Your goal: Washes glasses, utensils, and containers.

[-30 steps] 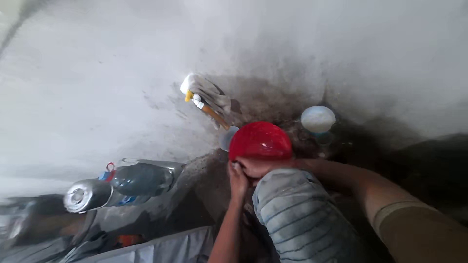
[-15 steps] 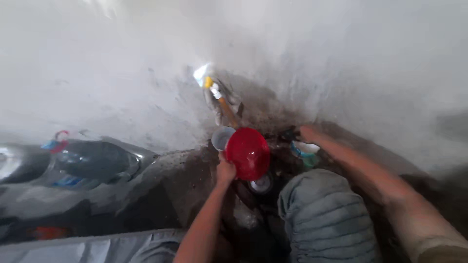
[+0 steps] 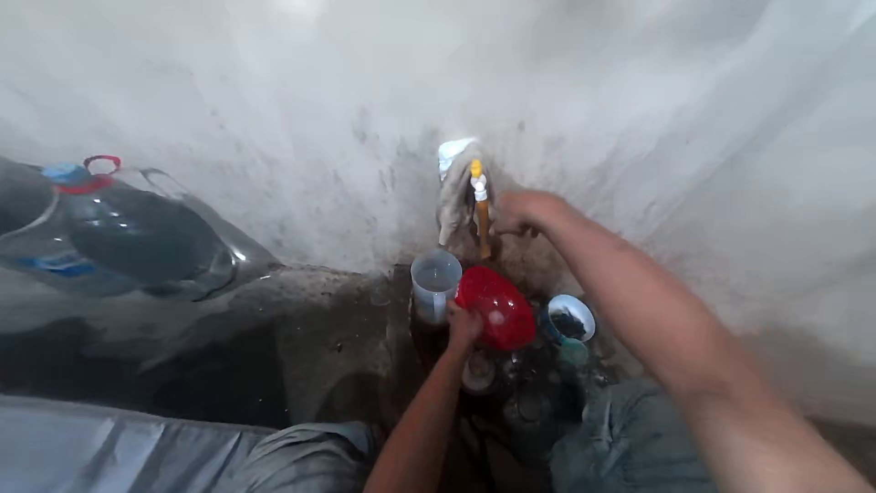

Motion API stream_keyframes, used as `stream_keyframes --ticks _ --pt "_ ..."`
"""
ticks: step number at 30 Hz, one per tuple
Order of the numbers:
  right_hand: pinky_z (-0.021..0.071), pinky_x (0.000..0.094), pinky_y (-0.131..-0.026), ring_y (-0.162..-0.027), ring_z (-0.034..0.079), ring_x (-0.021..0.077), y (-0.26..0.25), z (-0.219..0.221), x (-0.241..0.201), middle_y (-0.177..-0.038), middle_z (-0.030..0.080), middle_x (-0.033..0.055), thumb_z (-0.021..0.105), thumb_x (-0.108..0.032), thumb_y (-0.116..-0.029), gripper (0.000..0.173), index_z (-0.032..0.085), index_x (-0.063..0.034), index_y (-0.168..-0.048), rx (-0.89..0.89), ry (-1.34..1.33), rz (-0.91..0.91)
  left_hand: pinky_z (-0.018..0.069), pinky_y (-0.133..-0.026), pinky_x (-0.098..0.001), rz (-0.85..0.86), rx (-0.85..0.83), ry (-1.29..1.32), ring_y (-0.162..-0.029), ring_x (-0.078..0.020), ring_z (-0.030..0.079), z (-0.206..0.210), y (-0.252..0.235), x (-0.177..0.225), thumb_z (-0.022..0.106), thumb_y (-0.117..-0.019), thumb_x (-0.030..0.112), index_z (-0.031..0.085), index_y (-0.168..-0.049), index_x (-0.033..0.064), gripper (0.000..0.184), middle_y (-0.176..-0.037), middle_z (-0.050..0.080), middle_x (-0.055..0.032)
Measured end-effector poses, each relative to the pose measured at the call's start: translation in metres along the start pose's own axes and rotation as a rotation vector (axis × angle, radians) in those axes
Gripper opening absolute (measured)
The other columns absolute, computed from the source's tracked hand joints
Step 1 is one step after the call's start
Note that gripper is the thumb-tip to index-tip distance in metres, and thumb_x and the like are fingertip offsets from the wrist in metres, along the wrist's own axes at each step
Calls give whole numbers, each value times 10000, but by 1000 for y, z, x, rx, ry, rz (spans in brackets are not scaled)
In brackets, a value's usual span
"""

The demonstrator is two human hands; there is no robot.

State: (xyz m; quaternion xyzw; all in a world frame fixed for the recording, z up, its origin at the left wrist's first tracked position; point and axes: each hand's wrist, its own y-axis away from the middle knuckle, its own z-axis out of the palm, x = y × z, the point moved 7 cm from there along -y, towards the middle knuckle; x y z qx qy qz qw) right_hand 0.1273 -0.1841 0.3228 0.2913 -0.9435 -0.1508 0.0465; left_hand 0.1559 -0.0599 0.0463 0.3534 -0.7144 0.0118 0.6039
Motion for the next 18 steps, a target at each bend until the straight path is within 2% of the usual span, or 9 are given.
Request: stream_keyframes --ticks 2,4,5,9,11,12,14,16,18 --pt "521 578 -949 -1077 665 365 -27 45 3 -1144 670 236 587 -321 -1041 454 588 90 -1234 81 -343 -36 569 -923 -544 -7 -24 26 -1168 -422 633 -1 0 -7 629 -981 249 98 -1600 71 835 -1427 469 -339" --pt "590 441 -901 -993 712 259 -38 78 0 -1103 692 174 471 -307 -1100 439 479 39 -1370 327 -879 -72 562 -934 -547 -32 -46 18 -1192 -433 618 -5 0 -7 617 -986 276 78 -1613 93 847 -1443 457 -342" --pt "591 436 -855 -945 698 252 -38 87 -3 -1083 673 164 467 -341 -1101 446 468 -1 -1390 442 -1063 -52 561 -935 -554 -61 -59 34 -1211 -439 602 -6 2 -7 610 -989 282 65 -1621 118 850 -1467 428 -343" --pt "547 528 -894 -993 681 310 -38 86 -7 -1085 687 179 452 -529 -1067 570 565 -45 -1346 700 -1021 115 614 -809 -546 -137 -100 74 -1149 -432 640 -5 6 -10 614 -992 281 82 -1621 180 831 -1500 378 -331" --pt "555 500 -774 -841 665 282 -46 87 -5 -946 664 151 400 -566 -1070 588 604 -45 -1254 699 -1021 70 629 -751 -539 -148 -133 70 -1106 -418 664 -4 6 -10 608 -996 303 105 -1614 202 803 -1484 396 -318" --pt "543 446 -645 -691 613 241 -51 88 -1 -827 613 113 370 -555 -1082 566 607 -46 -1155 657 -1059 -10 620 -770 -547 -139 -148 59 -1121 -420 654 -3 5 -8 600 -998 315 121 -1617 208 791 -1480 408 -314" --pt "376 267 -413 -447 389 100 -60 93 1 -609 419 -25 278 -543 -1099 512 503 -125 -906 365 -1337 -274 605 -825 -574 -101 -177 44 -1152 -431 638 2 3 -6 588 -1005 326 156 -1616 213 757 -1463 440 -306" --pt "330 207 -366 -397 341 56 -60 95 0 -576 393 -67 229 -610 -1074 535 475 -179 -873 -97 -1582 -496 586 -875 -598 -60 -201 12 -1169 -431 636 7 -1 -4 553 -1016 323 192 -1610 209 704 -1435 491 -291" --pt "405 227 -405 -425 414 75 -62 87 4 -598 445 -52 207 -683 -1034 622 527 -152 -991 -203 -1496 -557 545 -936 -602 -44 -218 -34 -1205 -422 617 8 0 2 508 -1036 334 210 -1611 203 660 -1423 521 -274"
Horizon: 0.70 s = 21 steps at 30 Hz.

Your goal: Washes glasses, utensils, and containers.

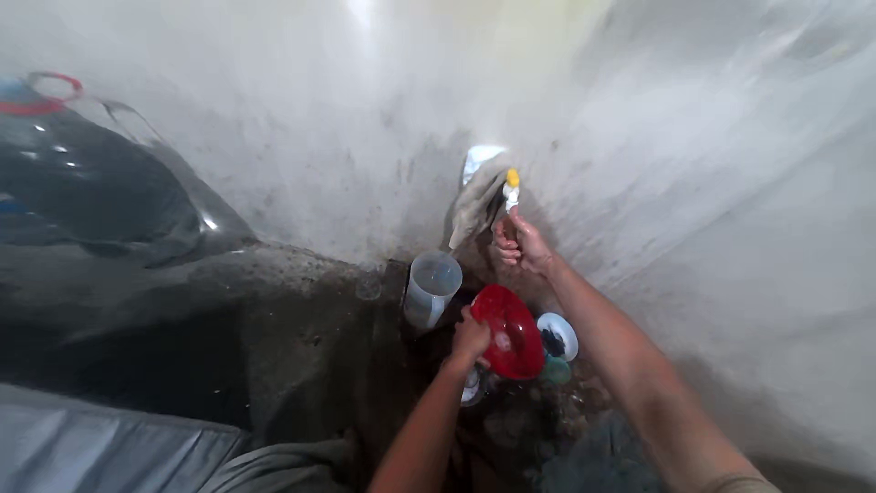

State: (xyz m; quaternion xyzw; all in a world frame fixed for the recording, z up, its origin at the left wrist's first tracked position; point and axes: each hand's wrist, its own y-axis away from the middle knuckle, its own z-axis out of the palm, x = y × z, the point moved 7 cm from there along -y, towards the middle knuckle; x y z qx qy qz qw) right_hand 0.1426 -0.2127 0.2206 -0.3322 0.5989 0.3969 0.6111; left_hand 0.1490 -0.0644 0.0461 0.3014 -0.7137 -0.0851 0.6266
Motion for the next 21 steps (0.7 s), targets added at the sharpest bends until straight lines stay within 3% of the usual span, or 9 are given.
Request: stream_keyframes --ticks 2,3,4,6,8,13,15,18,21 --pt "552 316 -594 -621 592 131 3 -9 -19 -758 607 18 120 -685 -1028 798 588 -86 -1270 150 355 -49 559 -927 -589 2 -7 -40 -1197 -418 624 1 3 5 482 -1047 348 203 -1614 195 650 -1420 521 -273" --pt "575 379 -716 -776 656 172 7 -13 -35 -892 681 73 88 -630 -1052 811 589 -56 -1331 308 557 -71 552 -942 -582 9 -8 -62 -1207 -420 617 1 5 7 473 -1051 357 186 -1622 188 661 -1437 505 -277" --pt "579 450 -824 -899 684 217 12 -17 -53 -992 699 116 143 -593 -1083 759 610 -39 -1310 512 725 -93 541 -959 -582 19 -5 -81 -1221 -424 607 1 6 10 470 -1051 362 173 -1629 192 673 -1457 486 -281" --pt "584 477 -887 -978 703 237 17 -6 -91 -1077 703 122 397 -536 -1075 561 606 -62 -1289 734 1029 -184 539 -953 -588 34 25 -124 -1208 -424 612 0 8 17 480 -1041 358 172 -1635 230 682 -1488 458 -273" --pt "574 502 -902 -987 698 267 15 16 -119 -1096 700 128 553 -606 -992 627 621 -52 -1280 719 1283 -155 549 -926 -577 44 60 -224 -1159 -418 638 -1 11 26 486 -1036 343 158 -1642 244 696 -1509 438 -268" --pt "545 600 -895 -1065 684 381 -4 35 -147 -1101 693 205 512 -521 -1027 542 669 -20 -1164 537 1649 181 568 -855 -574 122 149 -534 -1141 -467 625 11 18 42 694 -905 215 91 -1657 225 964 -1531 380 -312" --pt "531 621 -878 -1067 668 414 -7 44 -148 -1090 670 247 497 -439 -1050 492 659 25 -1035 455 1684 291 566 -850 -587 173 171 -613 -1179 -495 600 17 16 47 728 -879 158 118 -1654 216 988 -1566 346 -303" --pt "529 623 -846 -1011 678 401 -13 46 -146 -1045 677 247 463 -349 -1063 455 670 35 -934 363 1686 358 575 -829 -557 238 226 -706 -1122 -426 658 21 14 59 622 -948 98 189 -1646 161 824 -1600 381 -195" --pt "515 623 -901 -1086 658 415 -19 40 -145 -1101 670 250 456 -267 -1068 367 665 35 -1051 229 1764 283 567 -862 -566 280 255 -743 -1219 -403 619 21 14 75 543 -990 54 316 -1603 116 657 -1578 449 -118"
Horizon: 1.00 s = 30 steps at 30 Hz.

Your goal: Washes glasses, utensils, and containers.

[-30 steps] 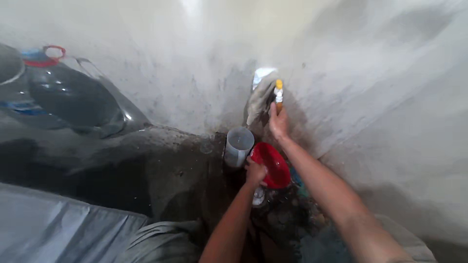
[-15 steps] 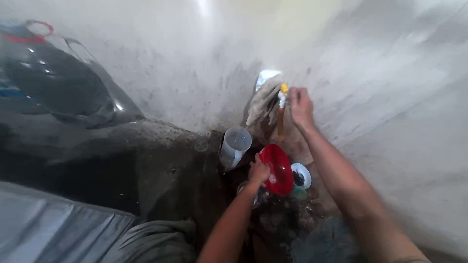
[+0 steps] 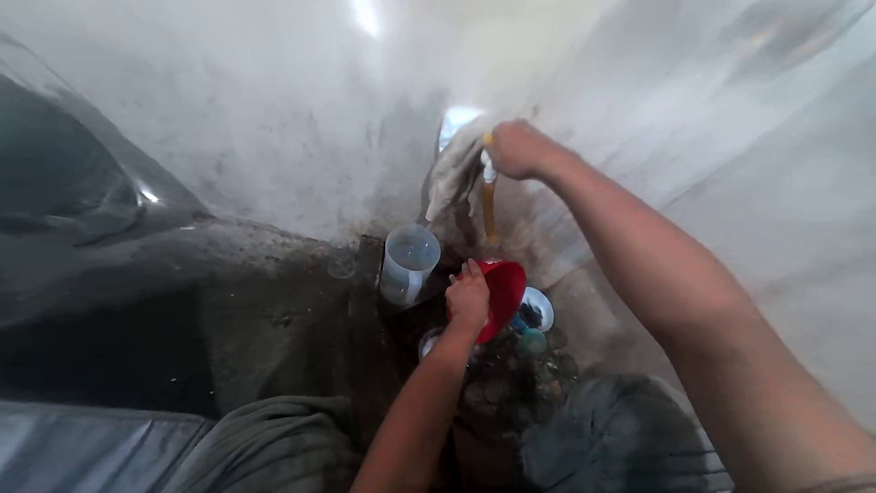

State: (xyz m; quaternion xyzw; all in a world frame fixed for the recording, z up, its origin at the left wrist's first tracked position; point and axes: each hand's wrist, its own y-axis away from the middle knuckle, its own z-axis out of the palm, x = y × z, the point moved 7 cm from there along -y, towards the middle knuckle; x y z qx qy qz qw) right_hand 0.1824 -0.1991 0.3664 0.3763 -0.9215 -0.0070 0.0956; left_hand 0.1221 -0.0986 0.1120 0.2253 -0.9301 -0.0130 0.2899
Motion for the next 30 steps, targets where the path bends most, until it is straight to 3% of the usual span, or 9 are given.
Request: stream_keyframes --ticks 5,10,14,17,18,20,24,28,30 --pt "463 520 -1096 -1244 620 312 -6 -4 26 -1336 641 156 454 -207 -1100 342 618 -77 -1371 -12 -12 -305 457 -1088 -534 132 81 95 -1327 -360 549 9 -9 14 541 -990 34 589 -1364 37 377 -1390 602 -177" --pt "479 469 -1093 -1215 644 257 -12 -6 39 -1297 671 106 474 -181 -1086 342 637 -151 -1386 147 -62 -458 376 -1177 -501 257 107 53 -1410 -346 475 29 -11 35 575 -999 106 598 -1398 95 399 -1441 572 -171" --pt "493 444 -1094 -1271 605 253 29 60 67 -1397 608 133 432 -289 -1100 470 458 -95 -1527 378 -377 -114 325 -1160 -635 313 165 10 -1478 -401 364 35 -14 41 596 -983 116 574 -1449 281 495 -1513 526 -127" --pt "570 543 -916 -1047 697 283 73 179 62 -1152 701 152 482 -296 -1080 351 636 -52 -1280 212 -587 107 320 -1200 -544 364 197 -6 -1471 -348 397 33 -15 40 525 -1018 86 595 -1426 151 419 -1531 509 -130" --pt "550 532 -949 -1091 683 252 82 215 56 -1172 707 114 464 -332 -1089 366 684 -69 -1217 141 -614 61 319 -1213 -501 366 202 16 -1454 -330 423 36 -14 35 516 -1018 93 616 -1386 70 381 -1505 530 -146" --pt "358 462 -1216 -1439 470 168 93 254 43 -1522 549 6 315 -356 -1117 475 625 -159 -1418 -58 -590 -120 363 -1193 -453 375 221 70 -1431 -315 457 46 -7 21 522 -1021 106 620 -1351 -4 362 -1474 551 -175" --pt "312 500 -1232 -1489 400 182 83 261 28 -1580 483 -16 233 -391 -1117 521 591 -232 -1460 -125 -535 -343 463 -1115 -424 564 560 76 -1279 -295 599 43 14 2 607 -968 63 724 -1156 23 224 -1288 678 -141" --pt "346 514 -1212 -1432 487 204 66 246 16 -1546 529 13 168 -485 -1115 589 548 -251 -1501 -180 -493 -275 347 -1211 -508 585 638 159 -1358 -285 550 28 14 -15 590 -963 22 706 -1236 41 298 -1370 651 -114" --pt "424 506 -1157 -1353 563 219 73 236 7 -1475 589 42 273 -497 -1107 546 556 -231 -1492 -47 -418 -345 310 -1192 -598 529 642 176 -1350 -301 545 23 14 -24 595 -949 14 711 -1214 66 294 -1349 657 -104"
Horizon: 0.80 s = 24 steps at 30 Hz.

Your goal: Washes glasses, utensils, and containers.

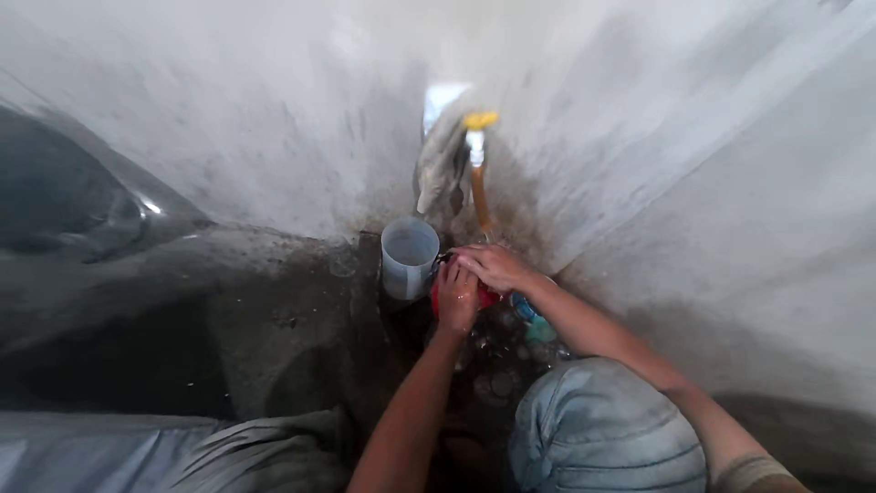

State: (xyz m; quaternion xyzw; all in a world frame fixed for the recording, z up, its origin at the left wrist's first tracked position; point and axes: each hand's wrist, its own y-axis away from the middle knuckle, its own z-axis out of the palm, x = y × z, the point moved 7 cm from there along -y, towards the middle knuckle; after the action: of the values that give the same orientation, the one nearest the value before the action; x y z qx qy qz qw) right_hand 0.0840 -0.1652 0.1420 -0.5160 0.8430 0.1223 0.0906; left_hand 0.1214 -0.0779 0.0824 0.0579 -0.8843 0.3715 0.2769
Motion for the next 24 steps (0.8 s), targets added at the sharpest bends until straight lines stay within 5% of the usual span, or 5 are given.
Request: stream_keyframes --ticks 6,10,17,20,24 --pt "414 433 -1187 -1426 493 187 29 -15 15 -1553 520 29 776 -328 -910 675 524 -190 -1521 142 -38 -190 313 -1170 -642 -87 51 57 -1489 -295 386 -14 3 -20 529 -982 38 573 -1453 188 496 -1550 506 -30" --pt "445 530 -1134 -1383 543 289 29 -3 8 -1544 529 63 632 48 -914 648 529 -174 -1514 42 186 -43 368 -1168 -561 -262 25 150 -1439 -281 456 -4 27 -36 489 -1000 71 553 -1469 156 481 -1538 509 -78" --pt "511 510 -1037 -1190 663 280 7 -5 -2 -1260 712 61 521 -103 -1016 298 721 -170 -1227 148 377 55 482 -1026 -609 -770 -337 371 -1233 -401 618 12 32 -29 328 -1124 328 299 -1620 259 501 -1403 603 -199" --pt "455 463 -1144 -1349 567 217 8 12 9 -1410 638 34 488 -245 -1076 307 733 -141 -1228 297 58 45 583 -809 -596 -1103 -337 691 -1029 -413 683 21 46 -24 339 -1124 340 229 -1612 271 505 -1287 612 -267" --pt "536 469 -984 -1064 674 205 30 81 18 -1160 701 85 448 -360 -1101 393 725 -86 -1156 37 -361 124 622 -603 -578 -1326 -240 1065 -821 -419 724 21 53 -21 468 -1091 229 120 -1570 283 594 -1168 629 -278"
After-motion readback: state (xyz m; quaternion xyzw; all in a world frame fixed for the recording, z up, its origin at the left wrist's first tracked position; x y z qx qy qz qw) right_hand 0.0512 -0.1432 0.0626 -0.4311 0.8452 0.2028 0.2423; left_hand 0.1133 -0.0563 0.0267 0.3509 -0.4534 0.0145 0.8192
